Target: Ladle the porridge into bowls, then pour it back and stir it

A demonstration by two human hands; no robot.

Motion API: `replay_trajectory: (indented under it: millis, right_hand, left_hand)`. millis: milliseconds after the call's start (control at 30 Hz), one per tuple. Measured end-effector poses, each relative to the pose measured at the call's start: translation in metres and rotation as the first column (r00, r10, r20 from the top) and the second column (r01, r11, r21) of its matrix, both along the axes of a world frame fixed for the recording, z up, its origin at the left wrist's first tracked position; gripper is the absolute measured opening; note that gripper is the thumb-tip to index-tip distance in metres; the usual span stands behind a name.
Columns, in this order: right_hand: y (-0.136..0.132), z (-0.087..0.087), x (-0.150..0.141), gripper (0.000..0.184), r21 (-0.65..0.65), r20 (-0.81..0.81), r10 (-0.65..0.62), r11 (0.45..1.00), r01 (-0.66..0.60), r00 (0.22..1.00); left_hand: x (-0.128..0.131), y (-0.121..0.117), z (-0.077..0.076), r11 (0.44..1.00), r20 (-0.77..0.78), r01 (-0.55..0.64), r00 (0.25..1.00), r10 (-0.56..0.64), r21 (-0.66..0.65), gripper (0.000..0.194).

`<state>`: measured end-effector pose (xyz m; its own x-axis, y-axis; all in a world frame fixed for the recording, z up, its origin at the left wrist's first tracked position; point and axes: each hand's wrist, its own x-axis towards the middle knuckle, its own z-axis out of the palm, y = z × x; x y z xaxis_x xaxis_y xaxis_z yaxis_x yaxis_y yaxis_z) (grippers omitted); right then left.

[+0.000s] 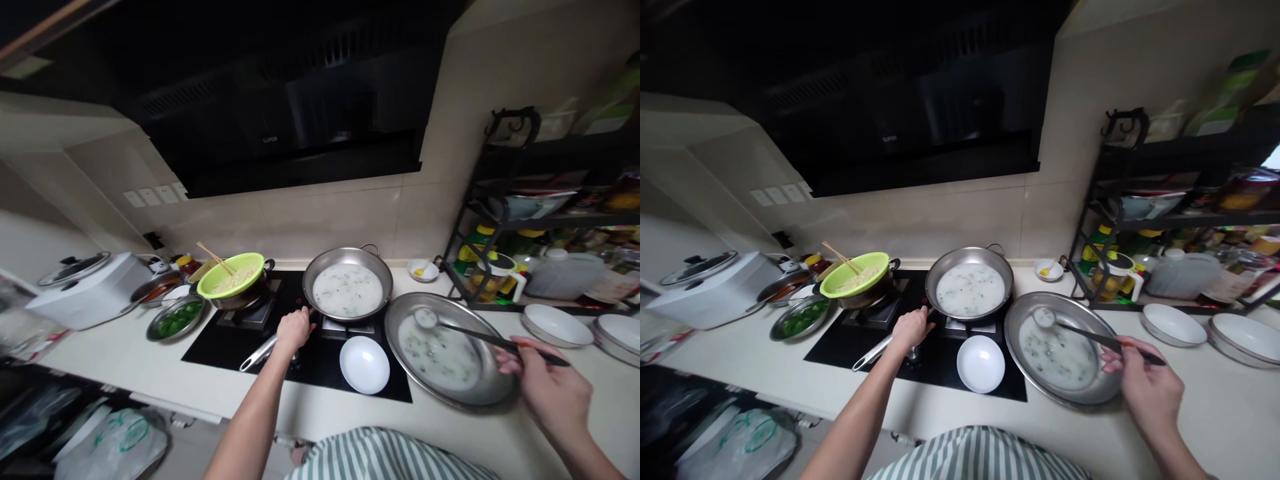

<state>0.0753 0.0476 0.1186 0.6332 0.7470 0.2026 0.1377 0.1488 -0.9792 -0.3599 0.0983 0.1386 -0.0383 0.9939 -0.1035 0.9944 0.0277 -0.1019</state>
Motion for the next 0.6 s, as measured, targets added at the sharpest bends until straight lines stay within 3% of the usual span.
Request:
replay_trajectory:
  millis: [133,267,333,400,500,533,600]
  right_hand:
    - [-0.017,-0.024,0.011,0.029,-0.042,0.333,0.102,0.995,-0.093,0.937]
    - [-0.024,-0.034,0.016,0.024,0.078,0.662,0.214,0.934,-0.349,0.718]
    - [-0.025,-0.029,0.013,0.021,0.131,0.71,0.205,0.901,-0.413,0.674]
    - [-0.024,-0.017,0.005,0.024,0.147,0.632,0.197,0.919,-0.366,0.75]
    - [-0.02,0.009,-0.018,0.034,0.137,0.304,0.115,0.977,-0.163,0.946]
    - [-0.017,0.018,-0.027,0.034,0.153,0.178,0.061,0.984,-0.089,0.982]
    - [-0.008,0.034,-0.046,0.032,0.175,-0.002,0.071,0.982,-0.07,0.997]
  left_hand:
    - [-0.001,0.0,0.0,1.0,-0.006,-0.002,1.0,0.002,-0.004,0.035]
    - [0.0,0.0,0.0,1.0,-0.011,-0.007,1.0,0.006,-0.01,0.035]
    - [0.0,0.0,0.001,1.0,-0.014,-0.008,1.0,0.007,-0.014,0.035]
    - [0.0,0.0,0.001,1.0,-0.016,-0.009,1.0,0.008,-0.015,0.035]
    - [0.0,0.0,0.001,1.0,-0.016,-0.007,1.0,0.007,-0.011,0.035]
    - [0.0,-0.001,0.001,1.0,-0.015,-0.006,1.0,0.006,-0.01,0.036]
    - [0.0,-0.001,0.001,1.0,-0.016,-0.006,1.0,0.005,-0.01,0.036]
